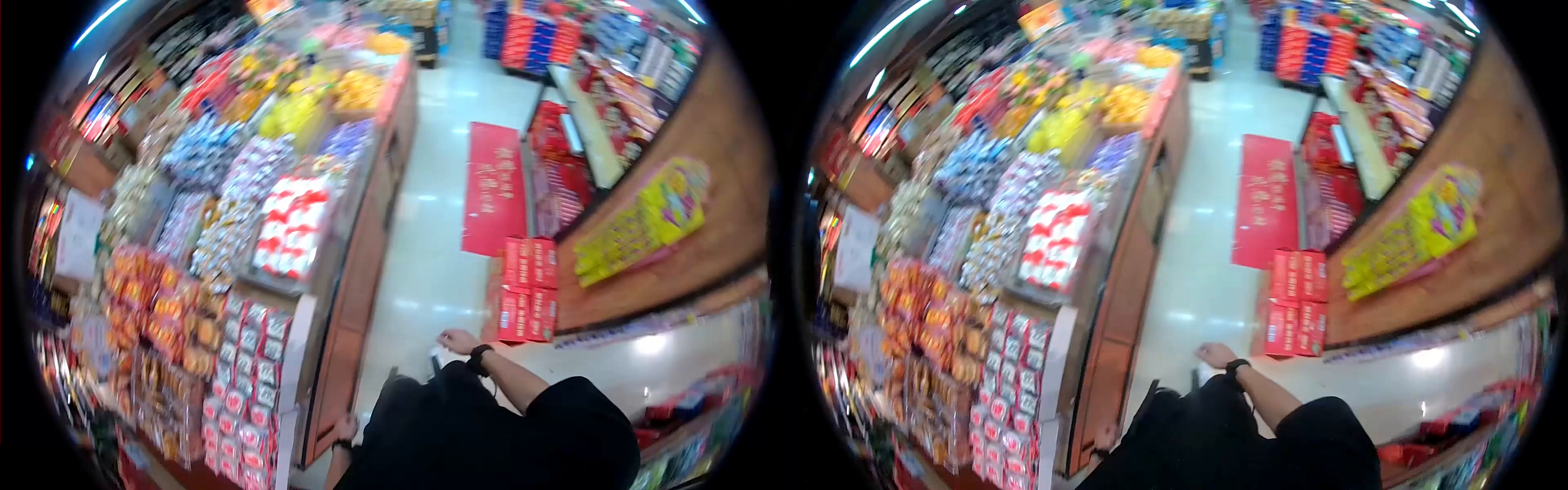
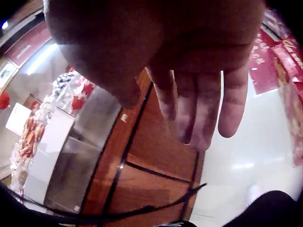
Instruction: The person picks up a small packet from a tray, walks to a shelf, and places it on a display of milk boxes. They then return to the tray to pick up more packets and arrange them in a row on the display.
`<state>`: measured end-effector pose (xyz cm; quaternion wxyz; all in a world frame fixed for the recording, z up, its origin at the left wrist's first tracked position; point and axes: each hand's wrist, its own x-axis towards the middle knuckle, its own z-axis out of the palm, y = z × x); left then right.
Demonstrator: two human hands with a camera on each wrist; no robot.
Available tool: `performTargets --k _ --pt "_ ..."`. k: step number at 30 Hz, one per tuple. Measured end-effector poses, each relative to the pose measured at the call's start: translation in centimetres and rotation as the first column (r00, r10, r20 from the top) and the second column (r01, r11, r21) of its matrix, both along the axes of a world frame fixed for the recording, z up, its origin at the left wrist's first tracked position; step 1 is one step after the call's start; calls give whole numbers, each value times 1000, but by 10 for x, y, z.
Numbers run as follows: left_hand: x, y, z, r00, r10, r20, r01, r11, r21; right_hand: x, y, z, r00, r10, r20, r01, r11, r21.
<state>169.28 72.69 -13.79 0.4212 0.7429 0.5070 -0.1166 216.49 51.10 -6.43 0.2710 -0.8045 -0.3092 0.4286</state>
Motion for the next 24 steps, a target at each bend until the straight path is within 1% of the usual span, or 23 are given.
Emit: performTargets --k 1,2,3,4,5,6,8,11,14,18,21,24 --pt "21 13 -6 987 34 154 -22 997 -78 11 20 11 999 36 26 -36 999 30" --pt "61 11 29 974 67 217 -80 996 51 22 40 24 997 70 15 -71 992 107" --pt "98 15 71 945 53 323 -71 996 45 26 59 36 996 81 -23 -76 982 171" --pt "148 13 141 931 17 366 -82 983 164 32 78 51 995 86 -57 -70 970 232" --pt "169 21 146 873 178 453 -167 984 -65 38 95 63 993 84 -88 -55 956 288" --pt "191 27 151 799 304 519 -231 952 -202 42 112 76 987 106 -120 -62 944 323" --pt "240 40 204 772 312 554 -214 948 -236 45 141 93 975 132 -181 -54 922 382" --pt "291 71 221 658 367 657 -199 927 -319 54 176 109 961 201 -191 -107 904 413" --pt "349 105 238 548 352 759 -178 936 -305 71 209 113 961 248 -126 -175 891 419" --pt "410 163 257 623 200 756 -200 975 -93 105 254 154 971 235 -43 -205 912 356" --pt "434 202 268 534 247 809 -292 951 -97 130 286 174 972 235 19 -226 907 356" --pt "440 231 261 464 428 776 -313 898 -309 143 324 196 986 166 31 -165 907 387"
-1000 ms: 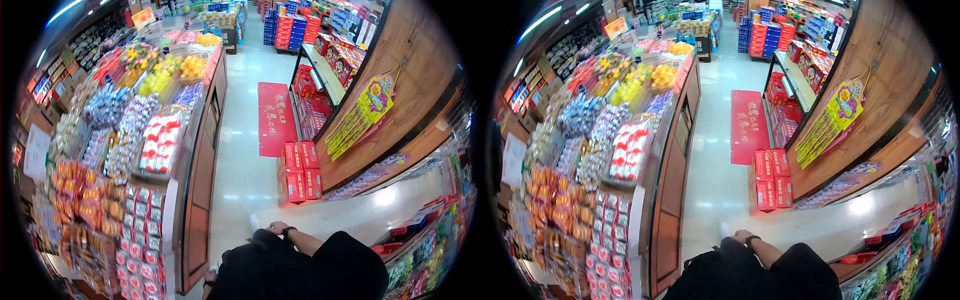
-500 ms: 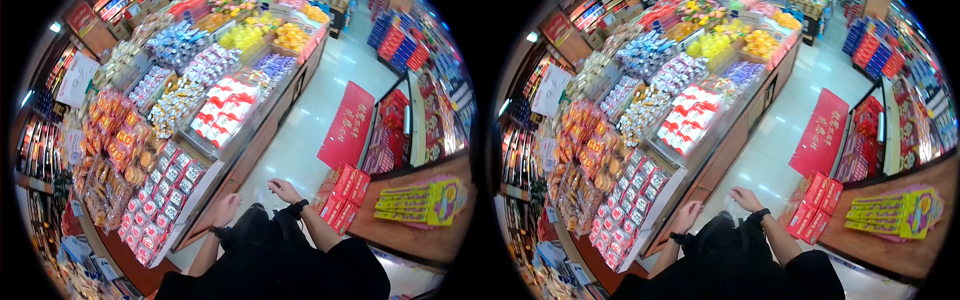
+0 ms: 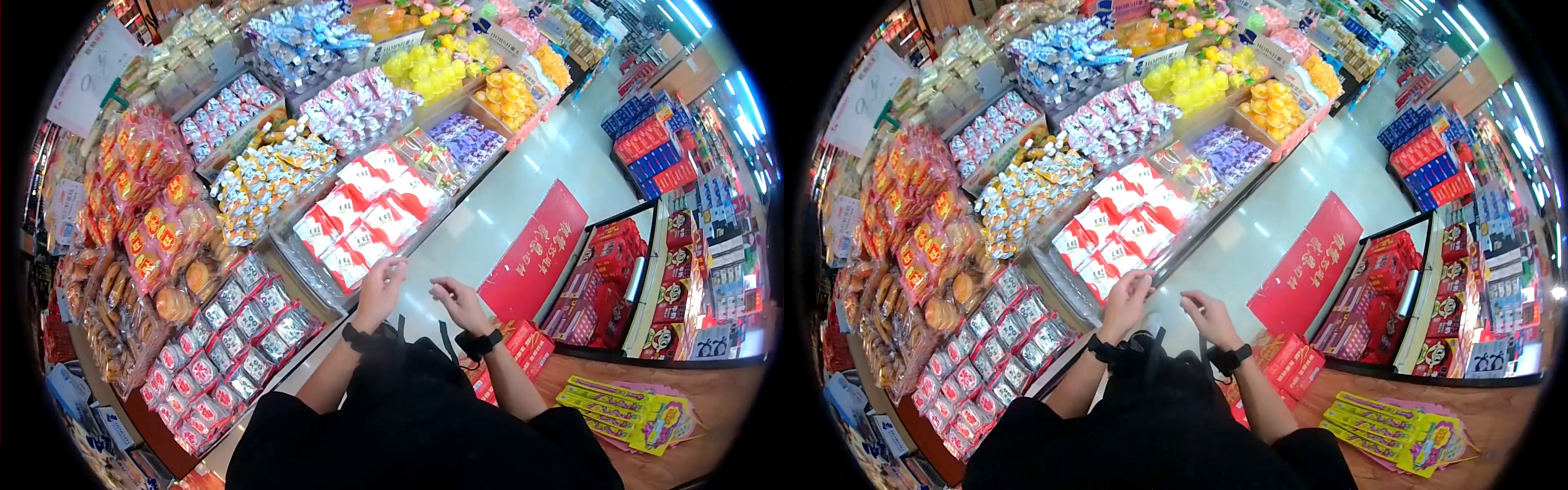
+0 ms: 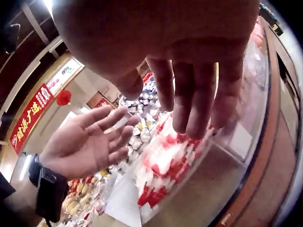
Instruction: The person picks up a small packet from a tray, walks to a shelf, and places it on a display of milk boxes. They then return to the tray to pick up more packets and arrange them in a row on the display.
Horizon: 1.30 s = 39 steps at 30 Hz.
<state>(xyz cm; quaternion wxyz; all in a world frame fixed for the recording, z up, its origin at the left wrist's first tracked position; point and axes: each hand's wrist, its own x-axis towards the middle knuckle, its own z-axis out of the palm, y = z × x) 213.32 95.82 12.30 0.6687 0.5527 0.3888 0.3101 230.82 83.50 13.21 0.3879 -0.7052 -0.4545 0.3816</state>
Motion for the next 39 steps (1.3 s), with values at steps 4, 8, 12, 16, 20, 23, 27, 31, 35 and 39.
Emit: performTargets --k 4,8,12,16,20,23,27,31,35,39 --pt "2 35 14 992 114 61 -94 958 -272 -4 61 44 994 -22 105 13 996 83" --pt "6 62 14 989 148 8 -136 925 -354 -6 115 35 886 16 464 -143 960 239" --pt "9 74 23 993 115 -27 -114 873 -474 -1 148 17 787 18 617 -188 959 212" --pt "10 79 19 992 123 8 -102 856 -507 -3 157 15 801 83 592 -149 987 63" --pt "8 82 2 994 107 25 -76 832 -549 -1 165 5 874 52 483 -103 992 79" --pt "7 84 -1 995 93 35 -57 828 -557 -1 172 2 885 97 456 -118 993 18" --pt "7 83 -4 995 90 31 -59 839 -541 -3 179 6 858 152 491 -130 988 -80" --pt "7 84 -7 997 78 21 -56 852 -521 4 180 2 889 149 433 -120 988 -93" --pt "4 87 -10 991 130 -28 -128 882 -454 11 175 5 945 18 325 -31 999 34" --pt "23 82 16 990 129 -61 -140 964 -224 25 149 29 984 -78 160 55 988 147"
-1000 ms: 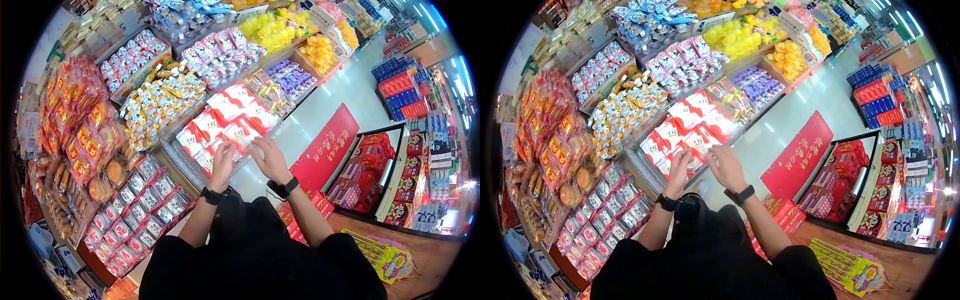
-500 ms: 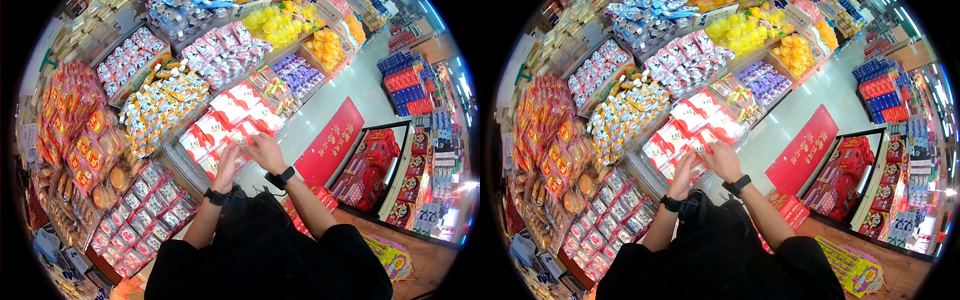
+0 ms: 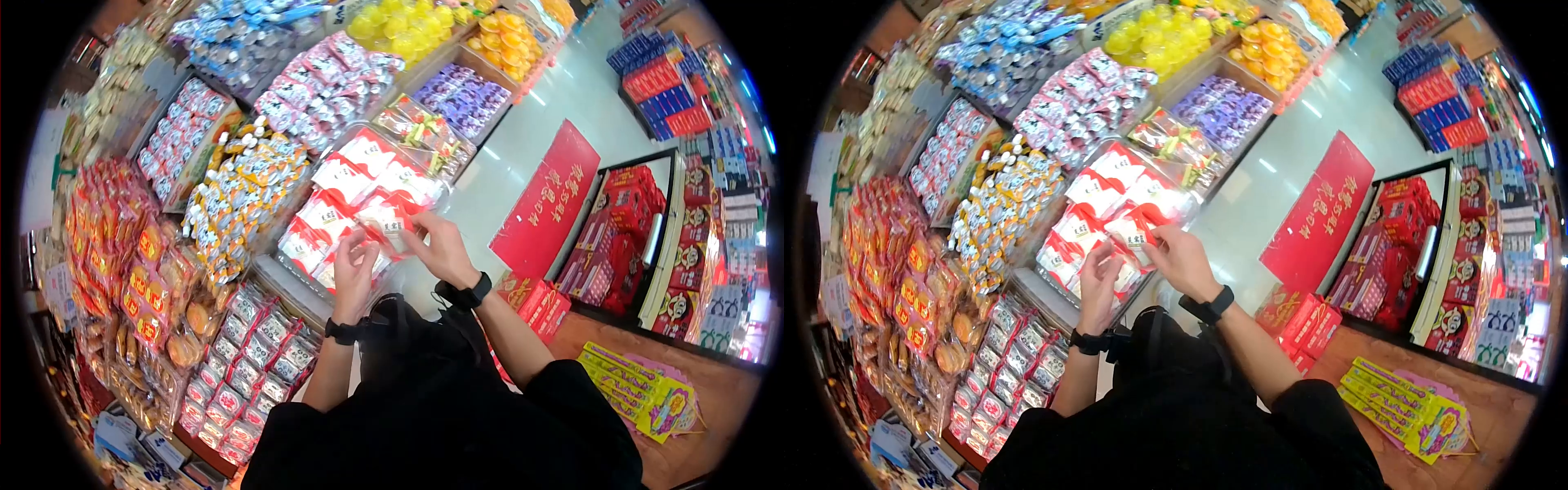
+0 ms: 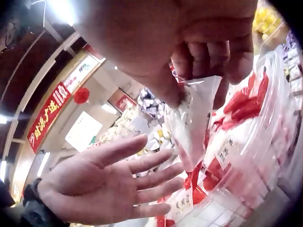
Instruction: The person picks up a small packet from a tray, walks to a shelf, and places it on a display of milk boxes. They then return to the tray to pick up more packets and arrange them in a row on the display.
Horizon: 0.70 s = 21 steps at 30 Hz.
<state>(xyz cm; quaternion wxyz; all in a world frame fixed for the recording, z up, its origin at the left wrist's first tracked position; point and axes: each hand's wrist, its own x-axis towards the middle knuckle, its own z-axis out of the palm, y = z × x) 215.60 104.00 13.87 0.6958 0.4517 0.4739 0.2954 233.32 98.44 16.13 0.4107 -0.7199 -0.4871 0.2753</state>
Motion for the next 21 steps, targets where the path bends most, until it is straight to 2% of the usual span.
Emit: performTargets --k 2,3,6,12,15,18,21 --pt "17 -3 24 998 -65 -19 65 998 1 10 -18 17 999 -19 -39 20 999 27" --pt "27 -6 19 996 -91 15 90 994 54 16 -28 27 998 -34 -59 35 999 17" --pt "50 -13 8 920 -369 135 380 922 -73 38 -69 30 992 -115 -51 118 992 53" --pt "140 -66 31 778 -626 58 618 778 110 94 -167 34 927 -358 -110 369 924 102" --pt "188 -99 32 683 -726 75 711 685 156 116 -218 38 871 -471 -140 489 860 148" --pt "235 -130 44 541 -841 -10 824 527 210 135 -269 42 806 -588 -70 587 778 223" --pt "281 -168 48 396 -918 -11 897 384 219 147 -315 46 702 -707 -85 697 658 286"
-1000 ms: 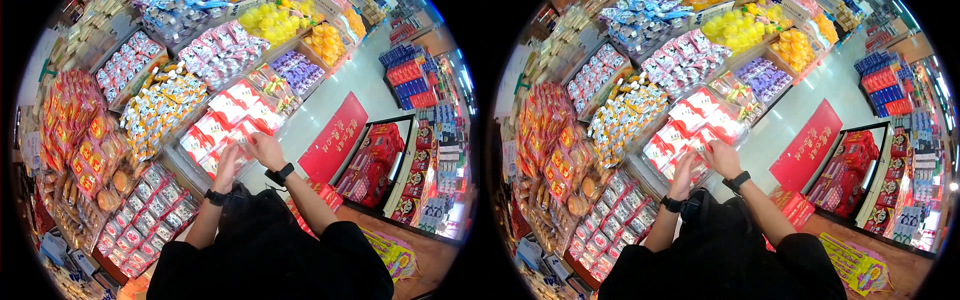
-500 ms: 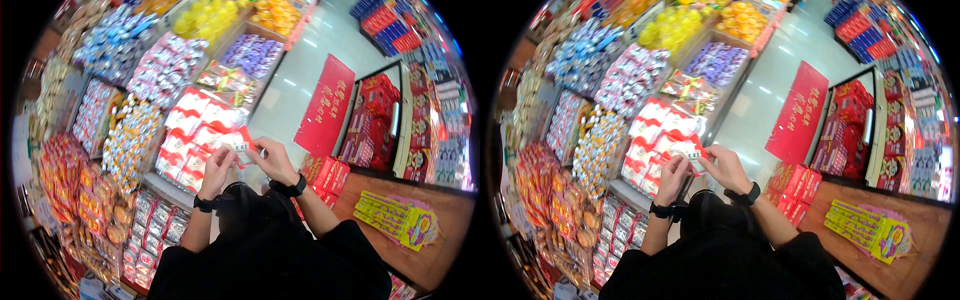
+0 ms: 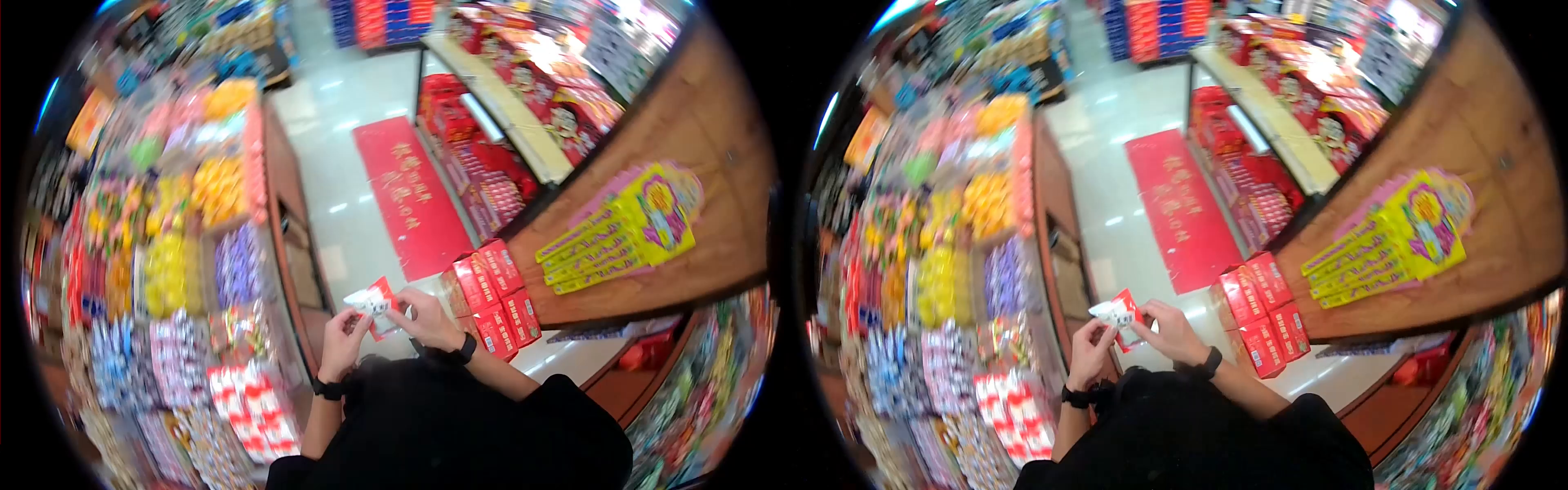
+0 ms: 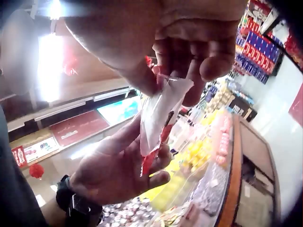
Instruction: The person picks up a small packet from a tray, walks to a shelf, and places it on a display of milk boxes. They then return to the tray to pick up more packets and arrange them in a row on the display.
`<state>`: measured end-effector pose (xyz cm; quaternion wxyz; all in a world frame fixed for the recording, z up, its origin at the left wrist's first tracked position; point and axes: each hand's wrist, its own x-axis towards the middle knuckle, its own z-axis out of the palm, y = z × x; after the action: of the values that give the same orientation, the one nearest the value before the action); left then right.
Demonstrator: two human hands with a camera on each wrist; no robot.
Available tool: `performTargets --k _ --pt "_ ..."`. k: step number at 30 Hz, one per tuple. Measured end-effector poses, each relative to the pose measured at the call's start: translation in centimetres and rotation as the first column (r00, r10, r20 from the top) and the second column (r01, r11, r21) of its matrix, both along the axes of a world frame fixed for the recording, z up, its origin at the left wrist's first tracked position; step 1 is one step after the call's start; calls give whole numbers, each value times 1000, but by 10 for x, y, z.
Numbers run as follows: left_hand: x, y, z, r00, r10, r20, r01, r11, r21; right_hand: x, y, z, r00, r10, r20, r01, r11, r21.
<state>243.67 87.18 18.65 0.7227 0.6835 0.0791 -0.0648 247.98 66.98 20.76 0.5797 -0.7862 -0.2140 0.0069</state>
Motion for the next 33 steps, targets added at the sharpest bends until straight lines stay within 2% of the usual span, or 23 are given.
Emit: performTargets --k 3,8,14,20,23,24,27,30,33 --pt "42 -38 -2 985 -170 -12 171 984 47 11 -45 -1 987 -126 -96 126 992 -9" --pt "93 -98 8 926 -378 -11 372 907 199 23 -105 -16 944 -299 -136 304 953 14" --pt "134 -129 7 912 -409 -33 405 887 223 47 -125 -23 897 -396 -195 405 914 7" --pt "184 -117 -14 915 -400 -55 404 900 167 99 -111 -15 886 -431 -169 427 902 -62" --pt "219 -102 -32 914 -404 -36 406 913 42 132 -97 -19 875 -456 -164 448 890 -81" --pt "232 -97 -33 909 -414 -54 412 910 -37 145 -91 -17 872 -457 -173 449 889 -88" --pt "272 -75 -24 882 -468 -49 470 883 22 183 -68 -14 873 -467 -141 448 882 -147" --pt "308 -52 -26 897 -442 0 442 896 -38 219 -44 -1 879 -439 -184 396 889 -230" --pt "340 -38 -18 909 -417 -1 414 903 -113 250 -23 3 893 -442 -88 408 876 -256"
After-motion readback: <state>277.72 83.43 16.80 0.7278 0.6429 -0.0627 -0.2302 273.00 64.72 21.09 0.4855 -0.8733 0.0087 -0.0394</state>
